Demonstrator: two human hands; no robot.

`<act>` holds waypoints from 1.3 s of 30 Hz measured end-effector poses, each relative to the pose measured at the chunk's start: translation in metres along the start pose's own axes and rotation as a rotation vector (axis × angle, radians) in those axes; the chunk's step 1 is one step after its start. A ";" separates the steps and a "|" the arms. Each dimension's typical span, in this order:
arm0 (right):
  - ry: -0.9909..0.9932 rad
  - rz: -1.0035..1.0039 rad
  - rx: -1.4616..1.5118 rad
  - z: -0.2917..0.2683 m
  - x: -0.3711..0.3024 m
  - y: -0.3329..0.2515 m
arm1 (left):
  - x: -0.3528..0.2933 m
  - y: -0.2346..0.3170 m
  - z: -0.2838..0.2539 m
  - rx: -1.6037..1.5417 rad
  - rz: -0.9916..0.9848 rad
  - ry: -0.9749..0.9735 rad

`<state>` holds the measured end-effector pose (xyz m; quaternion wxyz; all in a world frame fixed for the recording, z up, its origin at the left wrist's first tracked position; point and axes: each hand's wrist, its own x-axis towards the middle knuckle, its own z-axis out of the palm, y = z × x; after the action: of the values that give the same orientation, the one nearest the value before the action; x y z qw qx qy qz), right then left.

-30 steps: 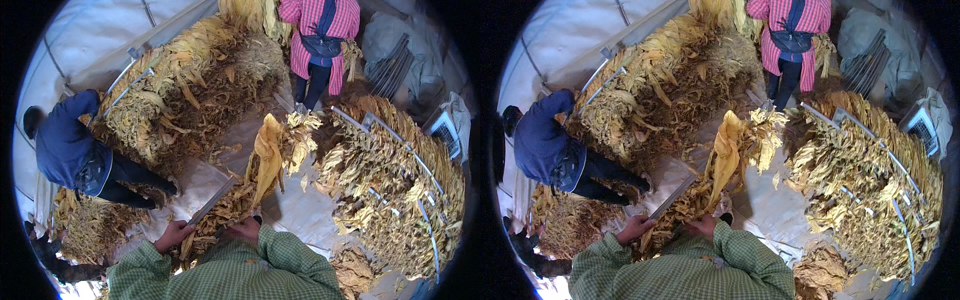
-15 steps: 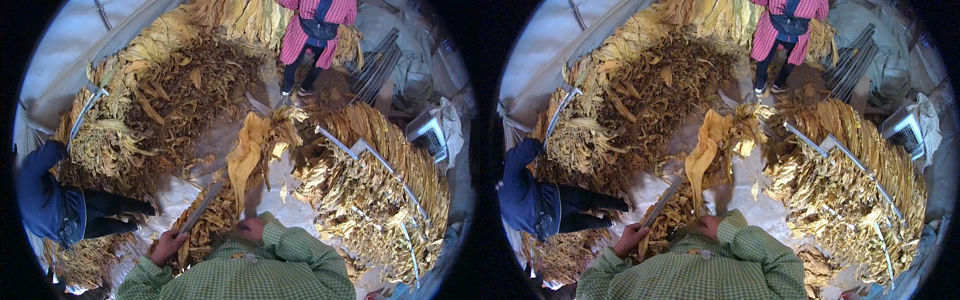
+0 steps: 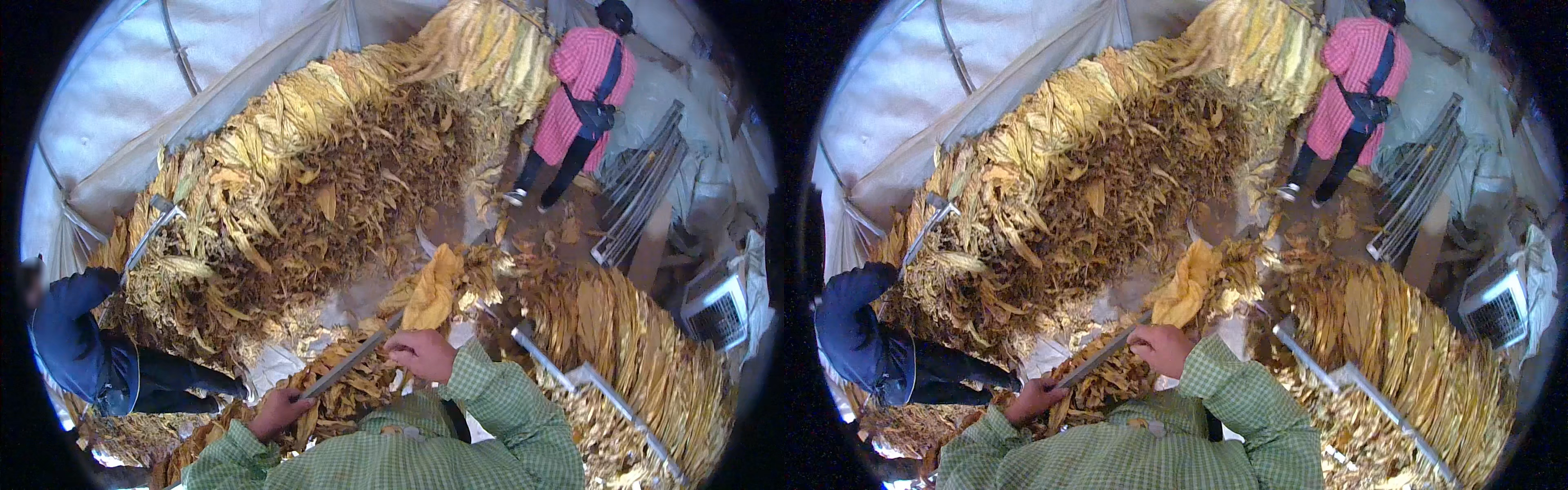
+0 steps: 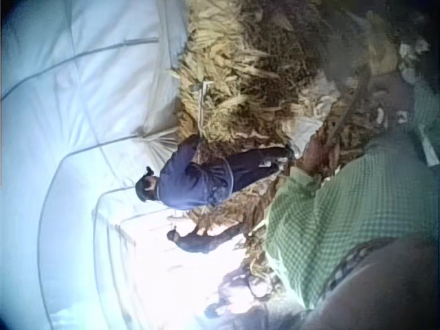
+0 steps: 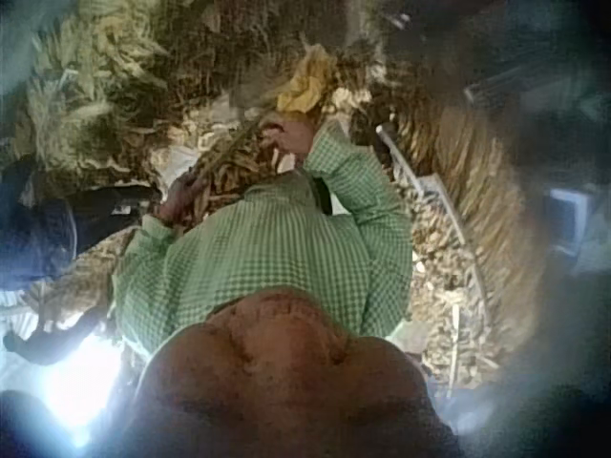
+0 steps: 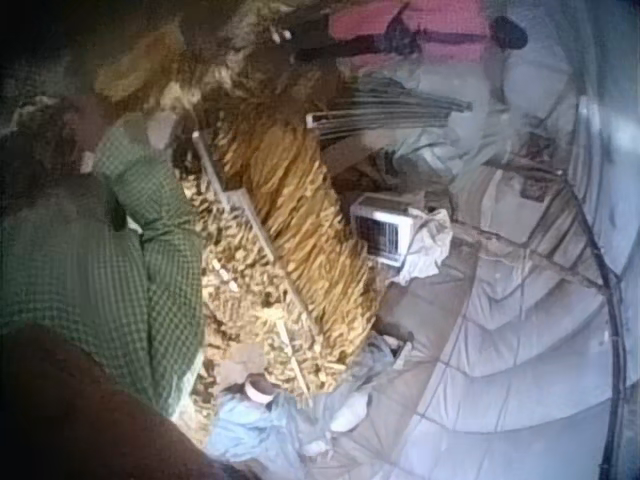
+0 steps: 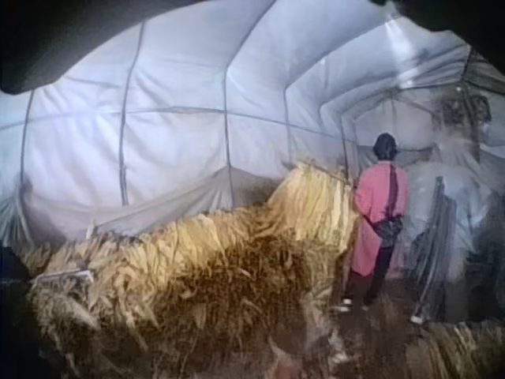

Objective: The person picks up dried yellow leaves from the ground, walks to a covered area, and places them onto metal racks. They then carry the loaded racks into a storage shed and add the leaves to a large pile.

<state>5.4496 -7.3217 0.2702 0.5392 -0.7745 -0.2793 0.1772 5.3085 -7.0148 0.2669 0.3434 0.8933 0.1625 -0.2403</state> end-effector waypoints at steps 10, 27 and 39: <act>-0.353 0.065 -0.615 -0.088 0.139 0.080 | 0.126 0.087 -0.013 0.008 -0.033 -0.121; -0.419 0.233 -0.483 -0.204 0.306 0.170 | 0.299 0.206 -0.064 -0.001 -0.098 -0.128; -0.675 0.045 -0.719 -0.324 0.352 0.258 | 0.372 0.273 -0.046 0.133 0.136 -0.060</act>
<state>5.9732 -7.4087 0.1533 0.1135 -0.8168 -0.4651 0.3220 5.7565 -7.1302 0.2419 0.3035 0.9155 0.0752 -0.2532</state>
